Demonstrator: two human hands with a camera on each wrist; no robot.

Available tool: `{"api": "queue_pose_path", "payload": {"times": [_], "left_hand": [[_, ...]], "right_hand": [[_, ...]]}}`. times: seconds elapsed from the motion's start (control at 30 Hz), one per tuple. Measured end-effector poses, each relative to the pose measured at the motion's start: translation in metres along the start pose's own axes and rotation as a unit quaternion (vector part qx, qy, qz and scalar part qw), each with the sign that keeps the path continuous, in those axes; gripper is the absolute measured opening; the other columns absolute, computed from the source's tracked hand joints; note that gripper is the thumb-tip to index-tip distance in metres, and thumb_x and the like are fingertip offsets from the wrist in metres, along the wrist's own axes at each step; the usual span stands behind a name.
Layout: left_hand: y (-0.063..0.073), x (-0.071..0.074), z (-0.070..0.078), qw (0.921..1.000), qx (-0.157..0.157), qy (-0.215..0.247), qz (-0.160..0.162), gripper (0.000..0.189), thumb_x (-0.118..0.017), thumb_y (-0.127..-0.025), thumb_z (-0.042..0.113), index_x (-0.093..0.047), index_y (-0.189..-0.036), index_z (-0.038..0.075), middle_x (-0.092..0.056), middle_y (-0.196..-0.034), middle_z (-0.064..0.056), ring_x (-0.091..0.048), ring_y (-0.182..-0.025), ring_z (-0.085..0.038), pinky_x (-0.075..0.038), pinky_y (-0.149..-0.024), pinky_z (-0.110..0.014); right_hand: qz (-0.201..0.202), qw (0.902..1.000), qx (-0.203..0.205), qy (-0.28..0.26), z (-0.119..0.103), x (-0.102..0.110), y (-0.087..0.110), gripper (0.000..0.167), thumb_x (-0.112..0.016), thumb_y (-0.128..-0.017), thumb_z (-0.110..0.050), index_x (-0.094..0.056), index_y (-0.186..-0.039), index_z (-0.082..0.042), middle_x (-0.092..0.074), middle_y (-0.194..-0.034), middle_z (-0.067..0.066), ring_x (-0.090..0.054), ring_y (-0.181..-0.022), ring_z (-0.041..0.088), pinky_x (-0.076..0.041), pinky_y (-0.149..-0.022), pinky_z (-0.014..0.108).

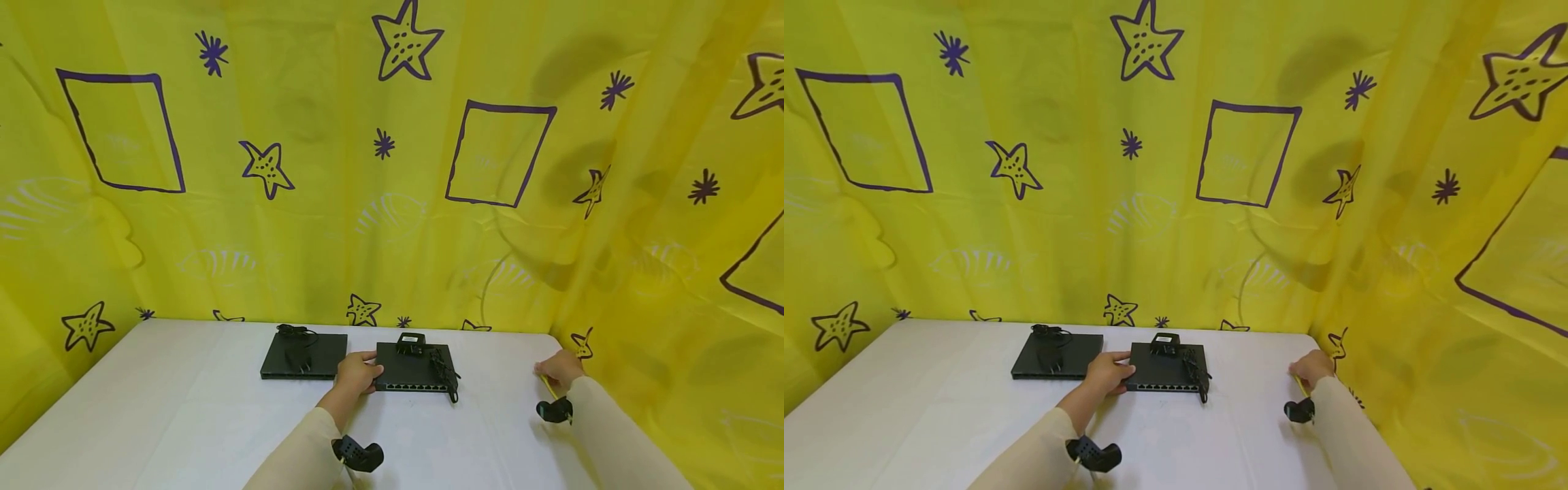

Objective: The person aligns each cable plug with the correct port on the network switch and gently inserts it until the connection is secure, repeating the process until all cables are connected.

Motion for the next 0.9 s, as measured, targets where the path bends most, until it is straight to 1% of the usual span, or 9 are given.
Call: {"api": "queue_pose_path", "payload": {"times": [0.13, 0.2, 0.3, 0.4, 0.53, 0.6, 0.7, 0.8, 0.9], "left_hand": [[0.002, 0.000, 0.001, 1.0000, -0.007, -0.002, -0.003, 0.042, -0.071, -0.089, 0.006, -0.065, -0.130, 0.008, -0.069, -0.112, -0.015, -0.061, -0.078, -0.016, -0.058, -0.057, -0.024], [0.003, 0.000, 0.002, 1.0000, -0.009, 0.000, -0.004, 0.042, -0.071, -0.089, 0.006, -0.065, -0.130, 0.007, -0.069, -0.112, -0.016, -0.060, -0.077, -0.016, -0.058, -0.057, -0.024], [0.004, 0.001, 0.002, 0.9999, -0.014, 0.003, -0.005, 0.041, -0.071, -0.088, 0.006, -0.065, -0.129, 0.007, -0.068, -0.112, -0.017, -0.061, -0.075, -0.015, -0.058, -0.056, -0.025], [0.005, 0.003, 0.002, 0.9998, -0.018, 0.008, -0.006, 0.041, -0.071, -0.088, 0.005, -0.065, -0.129, 0.006, -0.067, -0.111, -0.018, -0.062, -0.075, -0.015, -0.058, -0.056, -0.025], [0.004, 0.003, 0.001, 0.9998, -0.016, 0.008, -0.005, 0.041, -0.071, -0.088, 0.005, -0.065, -0.129, 0.006, -0.066, -0.112, -0.019, -0.063, -0.077, -0.016, -0.058, -0.056, -0.025], [0.003, 0.003, 0.001, 0.9999, -0.013, 0.007, -0.004, 0.041, -0.071, -0.088, 0.005, -0.065, -0.129, 0.007, -0.065, -0.115, -0.020, -0.063, -0.078, -0.017, -0.058, -0.056, -0.025], [0.003, 0.003, 0.001, 0.9999, -0.011, 0.006, -0.003, 0.041, -0.072, -0.088, 0.006, -0.065, -0.129, 0.007, -0.063, -0.120, -0.022, -0.064, -0.079, -0.018, -0.058, -0.056, -0.025], [0.004, 0.003, 0.002, 0.9999, -0.011, 0.007, -0.005, 0.041, -0.071, -0.088, 0.005, -0.065, -0.129, 0.007, -0.061, -0.122, -0.024, -0.063, -0.080, -0.018, -0.058, -0.056, -0.025], [0.005, 0.003, 0.002, 0.9999, -0.011, 0.005, -0.007, 0.042, -0.071, -0.089, 0.005, -0.064, -0.130, 0.006, -0.060, -0.123, -0.025, -0.062, -0.079, -0.018, -0.058, -0.056, -0.025]], "right_hand": [[-0.013, 0.9999, -0.002, 0.010, 0.001, 0.003, 0.001, 0.035, -0.065, -0.093, -0.009, -0.051, -0.105, 0.021, -0.051, -0.073, 0.015, -0.051, -0.067, 0.023, -0.046, -0.057, 0.024], [-0.020, 0.9998, -0.004, 0.000, 0.002, 0.004, 0.002, 0.033, -0.064, -0.094, -0.008, -0.051, -0.104, 0.020, -0.050, -0.071, 0.013, -0.051, -0.066, 0.022, -0.046, -0.057, 0.024], [-0.033, 0.9993, 0.006, -0.019, 0.001, 0.004, 0.004, 0.029, -0.065, -0.092, -0.006, -0.053, -0.102, 0.019, -0.050, -0.069, 0.011, -0.051, -0.064, 0.020, -0.047, -0.056, 0.024], [-0.040, 0.9983, 0.017, -0.039, 0.000, 0.001, 0.005, 0.028, -0.066, -0.091, -0.004, -0.056, -0.103, 0.020, -0.053, -0.072, 0.010, -0.051, -0.065, 0.020, -0.048, -0.057, 0.024], [-0.046, 0.9971, 0.036, -0.050, -0.008, -0.002, 0.011, 0.029, -0.067, -0.091, -0.002, -0.059, -0.107, 0.020, -0.061, -0.079, 0.011, -0.054, -0.070, 0.019, -0.053, -0.062, 0.024], [-0.052, 0.9962, 0.043, -0.055, -0.013, -0.003, 0.015, 0.028, -0.067, -0.091, -0.003, -0.061, -0.108, 0.020, -0.064, -0.082, 0.011, -0.056, -0.071, 0.018, -0.055, -0.064, 0.025], [-0.065, 0.9944, 0.053, -0.064, -0.020, -0.005, 0.023, 0.028, -0.067, -0.091, -0.004, -0.063, -0.108, 0.019, -0.068, -0.082, 0.008, -0.059, -0.070, 0.016, -0.058, -0.066, 0.026], [-0.078, 0.9920, 0.051, -0.084, -0.024, -0.008, 0.028, 0.029, -0.068, -0.091, -0.004, -0.063, -0.110, 0.018, -0.069, -0.079, 0.005, -0.061, -0.068, 0.014, -0.059, -0.066, 0.026], [-0.091, 0.9895, 0.043, -0.103, -0.025, -0.013, 0.030, 0.032, -0.068, -0.091, -0.003, -0.061, -0.113, 0.019, -0.070, -0.079, 0.005, -0.061, -0.068, 0.014, -0.059, -0.067, 0.026]]}}
Point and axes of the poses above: each hand's wrist, its own y-axis away from the middle knuckle, its own x-axis out of the back of the hand, z = x × y, the point moved 4 cm from there along -y, towards the middle knuckle
